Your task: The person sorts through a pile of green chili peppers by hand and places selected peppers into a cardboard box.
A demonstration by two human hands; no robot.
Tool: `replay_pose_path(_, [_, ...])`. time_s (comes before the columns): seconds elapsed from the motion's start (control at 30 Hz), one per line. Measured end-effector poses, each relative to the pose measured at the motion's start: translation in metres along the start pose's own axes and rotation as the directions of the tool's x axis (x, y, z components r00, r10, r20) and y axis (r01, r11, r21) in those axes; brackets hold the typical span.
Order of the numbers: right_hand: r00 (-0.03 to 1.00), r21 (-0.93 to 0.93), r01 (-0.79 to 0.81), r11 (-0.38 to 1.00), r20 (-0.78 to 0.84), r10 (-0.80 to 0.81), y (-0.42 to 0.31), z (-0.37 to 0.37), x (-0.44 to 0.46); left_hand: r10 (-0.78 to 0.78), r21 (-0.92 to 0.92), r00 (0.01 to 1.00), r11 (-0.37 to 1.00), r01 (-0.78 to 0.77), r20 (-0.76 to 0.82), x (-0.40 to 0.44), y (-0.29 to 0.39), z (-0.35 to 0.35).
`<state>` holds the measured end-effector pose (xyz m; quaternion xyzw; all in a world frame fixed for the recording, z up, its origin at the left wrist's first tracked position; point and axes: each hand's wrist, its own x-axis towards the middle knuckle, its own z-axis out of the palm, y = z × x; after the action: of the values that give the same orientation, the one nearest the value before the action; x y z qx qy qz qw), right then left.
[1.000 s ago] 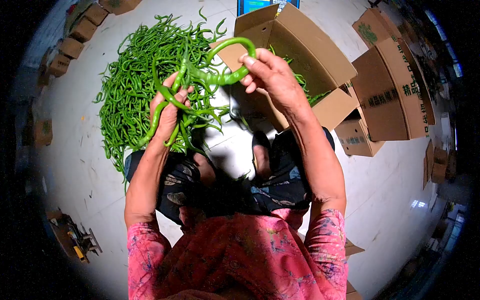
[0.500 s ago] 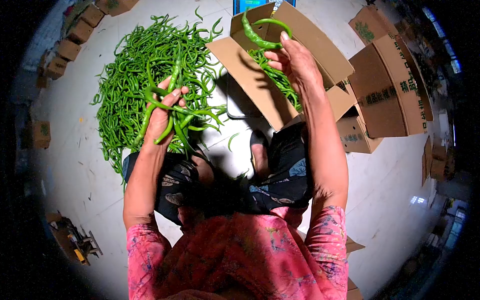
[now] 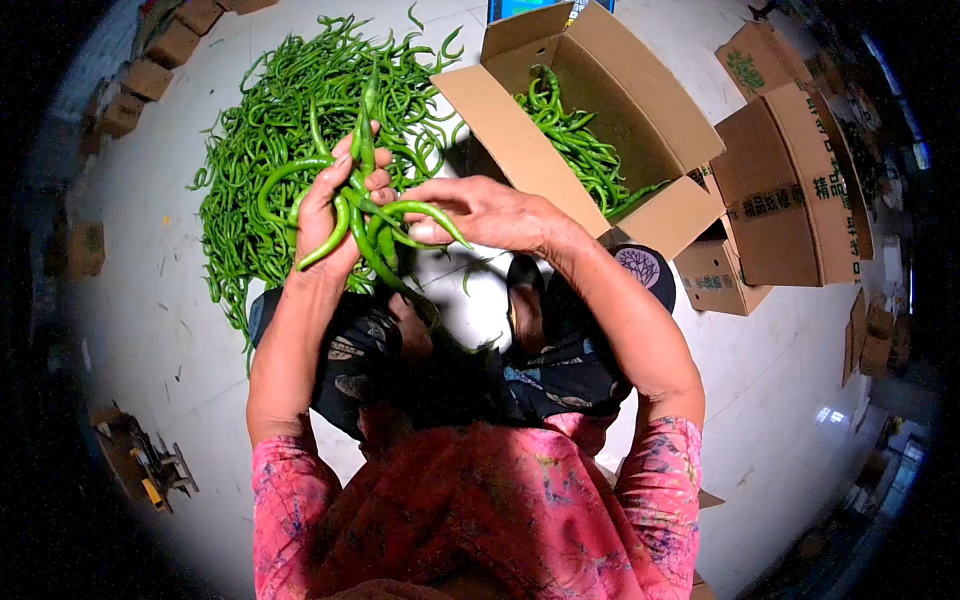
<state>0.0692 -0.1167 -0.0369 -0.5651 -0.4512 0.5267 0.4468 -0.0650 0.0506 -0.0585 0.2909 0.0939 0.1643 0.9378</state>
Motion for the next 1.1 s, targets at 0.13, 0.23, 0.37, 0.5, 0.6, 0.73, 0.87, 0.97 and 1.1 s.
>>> replay_pose_path(0.13, [1.000,0.056,0.006,0.998,0.020,-0.007,-0.002,0.020,0.004,0.039,-0.003,0.999,0.999,-0.039,-0.012,0.005,-0.003,-0.001])
replay_pose_path(0.23, [0.995,0.027,-0.062,0.998,-0.081,0.065,0.007,0.024,0.014,0.068,0.105,0.995,0.993,-0.061,-0.068,0.006,-0.012,0.003])
replay_pose_path(0.37, [0.979,-0.120,0.045,0.992,-0.192,-0.067,0.007,0.024,0.015,0.046,0.154,0.998,0.987,-0.041,-0.031,0.004,-0.015,0.002])
replay_pose_path(0.5, [0.942,-0.214,0.044,0.976,-0.316,-0.112,0.005,0.026,0.015,0.045,0.066,0.997,0.997,-0.041,-0.056,0.006,-0.015,0.002])
replay_pose_path(0.6, [0.887,-0.225,-0.055,0.973,-0.459,-0.056,0.007,0.030,0.013,0.070,0.123,0.997,0.990,-0.065,-0.043,0.008,-0.015,0.000])
replay_pose_path(0.73, [0.820,-0.040,0.115,0.993,-0.559,-0.118,0.014,0.029,0.017,0.070,0.079,0.993,0.995,-0.063,-0.096,0.009,-0.016,-0.005])
replay_pose_path(0.87, [0.858,0.232,0.251,0.940,-0.502,-0.106,0.014,0.020,0.016,0.037,0.069,0.978,0.997,-0.023,-0.206,0.009,-0.021,-0.012])
replay_pose_path(0.97, [0.883,0.550,0.272,0.789,-0.469,0.023,-0.004,0.007,0.009,0.006,0.059,0.978,0.998,0.006,-0.208,0.008,-0.009,-0.018])
replay_pose_path(1.1, [0.933,0.646,0.246,0.722,-0.361,0.006,0.008,0.004,0.013,0.058,0.087,0.956,0.996,-0.035,-0.286,0.007,-0.007,-0.008])
